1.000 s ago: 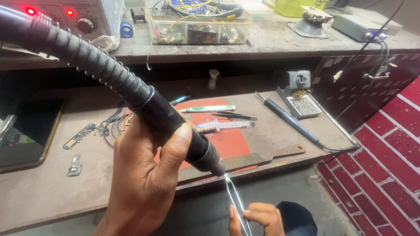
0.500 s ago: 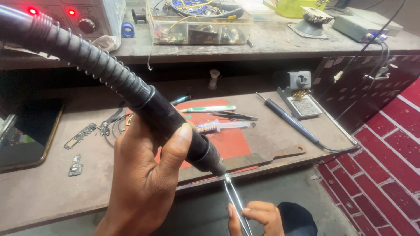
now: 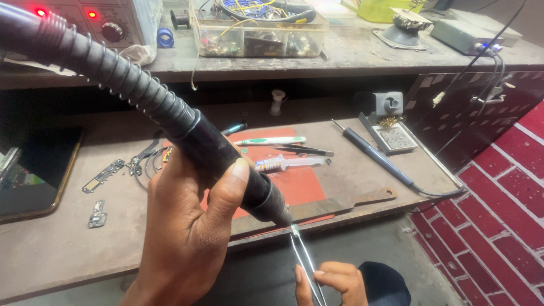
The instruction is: The person uses a hot air rework station to heat a small electronic component held by tweezers. They then apply flux from a syringe to the component and use a soldering iron to solder the connections on the circuit board.
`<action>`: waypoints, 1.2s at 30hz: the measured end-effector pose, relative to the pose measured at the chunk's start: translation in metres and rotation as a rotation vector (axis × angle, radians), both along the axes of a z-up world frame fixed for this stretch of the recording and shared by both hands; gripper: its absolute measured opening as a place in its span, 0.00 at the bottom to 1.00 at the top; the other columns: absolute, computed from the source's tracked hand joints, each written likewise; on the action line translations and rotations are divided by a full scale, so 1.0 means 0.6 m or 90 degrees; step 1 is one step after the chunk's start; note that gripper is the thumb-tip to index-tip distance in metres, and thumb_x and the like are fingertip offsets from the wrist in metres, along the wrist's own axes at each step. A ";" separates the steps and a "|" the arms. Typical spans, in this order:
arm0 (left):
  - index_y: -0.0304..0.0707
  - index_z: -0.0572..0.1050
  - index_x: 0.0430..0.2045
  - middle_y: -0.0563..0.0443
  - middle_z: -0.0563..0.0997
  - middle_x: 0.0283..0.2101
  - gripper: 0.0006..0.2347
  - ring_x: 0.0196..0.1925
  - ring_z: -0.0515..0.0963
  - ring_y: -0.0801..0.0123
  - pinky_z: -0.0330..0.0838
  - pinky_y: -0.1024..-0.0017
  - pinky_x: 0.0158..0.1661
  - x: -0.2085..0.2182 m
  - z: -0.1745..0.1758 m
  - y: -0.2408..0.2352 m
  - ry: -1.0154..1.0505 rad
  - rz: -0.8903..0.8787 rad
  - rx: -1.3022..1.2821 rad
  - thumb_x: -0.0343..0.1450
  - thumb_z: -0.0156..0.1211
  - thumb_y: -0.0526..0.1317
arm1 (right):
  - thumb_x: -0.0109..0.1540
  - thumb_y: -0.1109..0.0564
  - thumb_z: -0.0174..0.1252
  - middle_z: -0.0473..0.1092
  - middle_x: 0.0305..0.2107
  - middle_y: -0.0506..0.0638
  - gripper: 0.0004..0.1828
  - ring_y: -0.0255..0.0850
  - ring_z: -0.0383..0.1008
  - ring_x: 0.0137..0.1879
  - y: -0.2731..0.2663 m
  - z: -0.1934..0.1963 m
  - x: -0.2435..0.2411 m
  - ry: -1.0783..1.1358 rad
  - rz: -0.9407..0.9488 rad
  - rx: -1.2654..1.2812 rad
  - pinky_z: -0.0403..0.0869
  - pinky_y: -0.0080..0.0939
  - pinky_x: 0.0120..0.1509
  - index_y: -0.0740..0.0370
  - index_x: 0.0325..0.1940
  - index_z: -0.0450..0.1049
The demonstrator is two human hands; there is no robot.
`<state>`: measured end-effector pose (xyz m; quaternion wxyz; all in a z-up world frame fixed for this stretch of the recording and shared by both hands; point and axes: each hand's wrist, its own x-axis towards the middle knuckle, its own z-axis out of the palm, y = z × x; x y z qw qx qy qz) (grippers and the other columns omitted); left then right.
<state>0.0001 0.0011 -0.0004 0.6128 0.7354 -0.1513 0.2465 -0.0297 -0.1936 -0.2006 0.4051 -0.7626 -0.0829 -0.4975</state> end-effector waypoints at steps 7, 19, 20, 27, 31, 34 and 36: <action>0.34 0.72 0.39 0.52 0.82 0.32 0.08 0.38 0.83 0.73 0.77 0.70 0.42 0.000 0.001 -0.001 -0.004 -0.009 -0.002 0.74 0.56 0.41 | 0.47 0.63 0.74 0.70 0.24 0.48 0.22 0.32 0.71 0.26 -0.006 -0.007 0.000 0.009 0.008 -0.005 0.71 0.30 0.33 0.58 0.35 0.66; 0.33 0.73 0.40 0.51 0.83 0.32 0.08 0.37 0.83 0.72 0.77 0.71 0.42 -0.002 0.003 0.000 -0.003 -0.008 -0.003 0.74 0.56 0.41 | 0.48 0.63 0.74 0.69 0.25 0.47 0.23 0.31 0.70 0.27 -0.012 -0.020 0.003 -0.005 0.021 -0.001 0.71 0.30 0.35 0.57 0.36 0.65; 0.33 0.73 0.40 0.51 0.83 0.32 0.08 0.38 0.83 0.72 0.77 0.71 0.42 -0.002 0.003 0.000 -0.007 -0.006 -0.001 0.74 0.56 0.40 | 0.48 0.63 0.74 0.69 0.25 0.47 0.23 0.31 0.70 0.27 -0.012 -0.024 0.004 -0.007 0.024 0.007 0.71 0.30 0.35 0.57 0.37 0.65; 0.33 0.73 0.38 0.51 0.82 0.32 0.07 0.38 0.81 0.71 0.76 0.70 0.44 -0.007 0.009 0.004 -0.010 0.011 -0.017 0.74 0.55 0.39 | 0.50 0.63 0.72 0.69 0.27 0.47 0.23 0.31 0.69 0.28 -0.019 -0.026 0.003 0.001 0.035 0.043 0.70 0.29 0.36 0.57 0.40 0.64; 0.33 0.72 0.40 0.50 0.82 0.33 0.07 0.39 0.80 0.71 0.75 0.71 0.46 -0.011 0.014 0.004 -0.006 0.004 -0.048 0.74 0.53 0.38 | 0.49 0.60 0.73 0.71 0.26 0.47 0.23 0.30 0.69 0.26 -0.020 -0.006 0.002 0.022 -0.005 0.011 0.65 0.30 0.36 0.57 0.39 0.66; 0.33 0.72 0.40 0.50 0.82 0.33 0.07 0.39 0.80 0.71 0.75 0.71 0.46 -0.011 0.016 0.004 -0.004 0.004 -0.058 0.73 0.53 0.37 | 0.49 0.59 0.73 0.72 0.26 0.48 0.21 0.30 0.70 0.26 -0.014 0.014 0.007 0.013 -0.001 0.020 0.64 0.29 0.34 0.57 0.39 0.68; 0.32 0.72 0.40 0.50 0.82 0.33 0.07 0.39 0.80 0.71 0.75 0.71 0.46 -0.012 0.016 0.005 -0.010 -0.003 -0.061 0.73 0.53 0.37 | 0.50 0.60 0.72 0.74 0.28 0.49 0.19 0.31 0.72 0.27 -0.009 0.031 0.006 0.016 -0.001 0.014 0.66 0.29 0.35 0.57 0.39 0.69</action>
